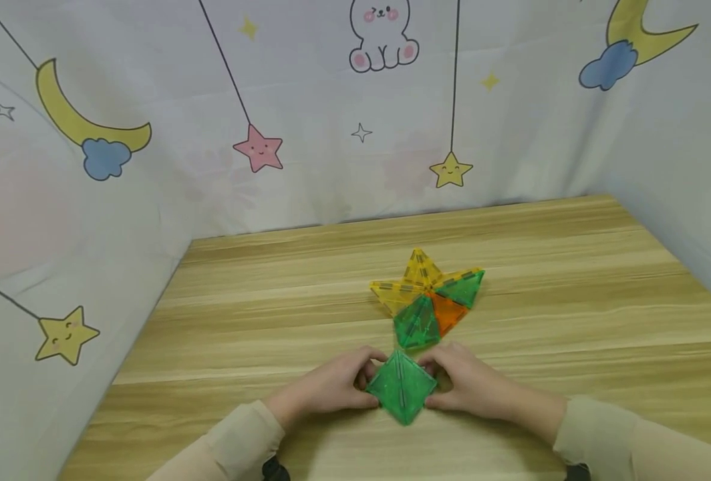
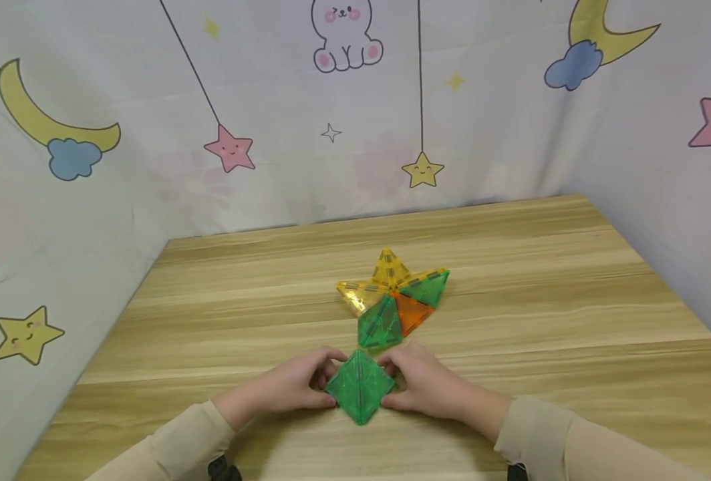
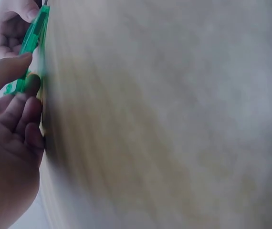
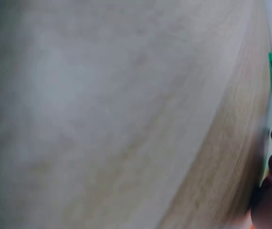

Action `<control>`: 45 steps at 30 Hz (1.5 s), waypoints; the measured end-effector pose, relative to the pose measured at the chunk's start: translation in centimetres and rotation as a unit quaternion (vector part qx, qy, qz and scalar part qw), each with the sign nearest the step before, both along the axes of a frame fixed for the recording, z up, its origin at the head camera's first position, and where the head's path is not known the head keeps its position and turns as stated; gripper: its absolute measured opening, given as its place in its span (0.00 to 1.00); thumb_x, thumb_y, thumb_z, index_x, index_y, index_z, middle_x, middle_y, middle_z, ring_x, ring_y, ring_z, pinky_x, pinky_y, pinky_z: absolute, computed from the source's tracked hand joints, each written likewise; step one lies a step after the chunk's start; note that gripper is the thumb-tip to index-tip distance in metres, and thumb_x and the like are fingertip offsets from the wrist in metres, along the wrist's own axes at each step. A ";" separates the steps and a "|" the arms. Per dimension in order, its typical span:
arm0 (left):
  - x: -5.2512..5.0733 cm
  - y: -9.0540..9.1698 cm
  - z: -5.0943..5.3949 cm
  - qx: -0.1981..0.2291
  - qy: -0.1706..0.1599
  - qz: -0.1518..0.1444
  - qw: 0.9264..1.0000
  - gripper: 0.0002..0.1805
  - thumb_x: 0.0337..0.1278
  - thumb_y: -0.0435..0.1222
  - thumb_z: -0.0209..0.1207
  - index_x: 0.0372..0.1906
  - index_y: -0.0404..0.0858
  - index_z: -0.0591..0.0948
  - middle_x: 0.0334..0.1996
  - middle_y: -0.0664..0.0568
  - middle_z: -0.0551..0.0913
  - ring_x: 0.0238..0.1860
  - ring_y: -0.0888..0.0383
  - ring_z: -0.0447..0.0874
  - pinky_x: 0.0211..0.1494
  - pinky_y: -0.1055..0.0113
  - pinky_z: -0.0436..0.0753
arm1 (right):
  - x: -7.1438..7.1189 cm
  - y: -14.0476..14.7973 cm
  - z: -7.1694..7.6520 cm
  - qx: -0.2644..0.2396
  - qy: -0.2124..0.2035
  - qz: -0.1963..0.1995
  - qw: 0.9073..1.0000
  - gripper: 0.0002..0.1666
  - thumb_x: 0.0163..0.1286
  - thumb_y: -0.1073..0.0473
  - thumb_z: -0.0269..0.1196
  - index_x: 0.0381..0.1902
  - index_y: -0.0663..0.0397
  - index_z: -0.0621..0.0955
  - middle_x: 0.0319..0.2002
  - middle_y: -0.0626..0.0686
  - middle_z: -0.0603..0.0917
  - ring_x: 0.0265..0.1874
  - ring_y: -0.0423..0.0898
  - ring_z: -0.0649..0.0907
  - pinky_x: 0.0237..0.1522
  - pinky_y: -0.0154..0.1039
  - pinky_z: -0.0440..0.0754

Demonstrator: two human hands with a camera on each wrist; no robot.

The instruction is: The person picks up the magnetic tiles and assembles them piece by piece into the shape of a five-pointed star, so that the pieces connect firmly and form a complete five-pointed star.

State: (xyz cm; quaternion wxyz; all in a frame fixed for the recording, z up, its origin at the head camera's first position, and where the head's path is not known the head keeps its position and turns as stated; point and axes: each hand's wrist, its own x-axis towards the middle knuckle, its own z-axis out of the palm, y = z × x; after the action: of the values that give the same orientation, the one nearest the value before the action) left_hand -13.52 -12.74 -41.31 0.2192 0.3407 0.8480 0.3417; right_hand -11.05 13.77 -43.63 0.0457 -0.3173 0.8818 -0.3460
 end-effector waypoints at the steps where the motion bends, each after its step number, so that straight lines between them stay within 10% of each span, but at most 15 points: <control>1: 0.0 0.0 0.0 0.005 -0.009 0.000 1.000 0.32 0.48 0.33 0.68 0.59 0.36 0.68 0.35 0.58 0.78 0.35 0.67 0.75 0.41 0.71 0.75 | 0.1 0.0 0.0 -0.003 -0.007 0.002 1.000 0.28 0.52 0.51 0.72 0.49 0.49 0.76 0.41 0.38 0.76 0.42 0.39 0.72 0.45 0.39 0.71; 11: -0.2 0.2 0.4 0.084 -0.133 0.029 0.987 0.26 0.56 0.31 0.62 0.59 0.40 0.67 0.32 0.53 0.79 0.31 0.62 0.78 0.33 0.69 0.77 | 0.0 0.7 0.9 -0.081 -0.142 0.002 0.987 0.28 0.57 0.54 0.69 0.53 0.53 0.72 0.35 0.45 0.75 0.30 0.39 0.74 0.33 0.33 0.75; 19: -1.1 1.6 1.2 0.224 -0.243 0.100 0.939 0.25 0.59 0.24 0.55 0.62 0.35 0.65 0.31 0.45 0.76 0.25 0.55 0.80 0.30 0.62 0.81 | -1.0 1.3 2.2 -0.226 -0.236 -0.064 0.943 0.27 0.62 0.59 0.65 0.56 0.65 0.71 0.41 0.58 0.73 0.34 0.48 0.77 0.36 0.36 0.78; 24: -1.9 3.2 1.7 0.284 -0.245 0.141 0.916 0.25 0.61 0.23 0.53 0.63 0.36 0.64 0.33 0.44 0.73 0.26 0.54 0.82 0.34 0.58 0.82 | -1.9 1.7 3.0 -0.280 -0.244 -0.103 0.923 0.28 0.66 0.60 0.62 0.61 0.64 0.69 0.41 0.60 0.72 0.34 0.49 0.79 0.39 0.43 0.80; 45: -2.6 8.1 2.3 0.364 -0.238 0.251 0.865 0.25 0.62 0.22 0.50 0.64 0.34 0.65 0.38 0.41 0.71 0.27 0.55 0.83 0.38 0.62 0.82 | -2.0 1.3 3.0 -0.359 -0.243 -0.140 0.890 0.53 0.62 0.70 0.62 0.74 0.50 0.42 0.35 0.61 0.79 0.33 0.52 0.83 0.40 0.45 0.81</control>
State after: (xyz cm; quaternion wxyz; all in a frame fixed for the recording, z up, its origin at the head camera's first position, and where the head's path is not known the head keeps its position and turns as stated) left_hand -16.17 -4.61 -39.01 0.1816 0.0803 0.6423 0.7403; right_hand -13.02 15.08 -40.68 0.0924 -0.0914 0.6945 -0.7076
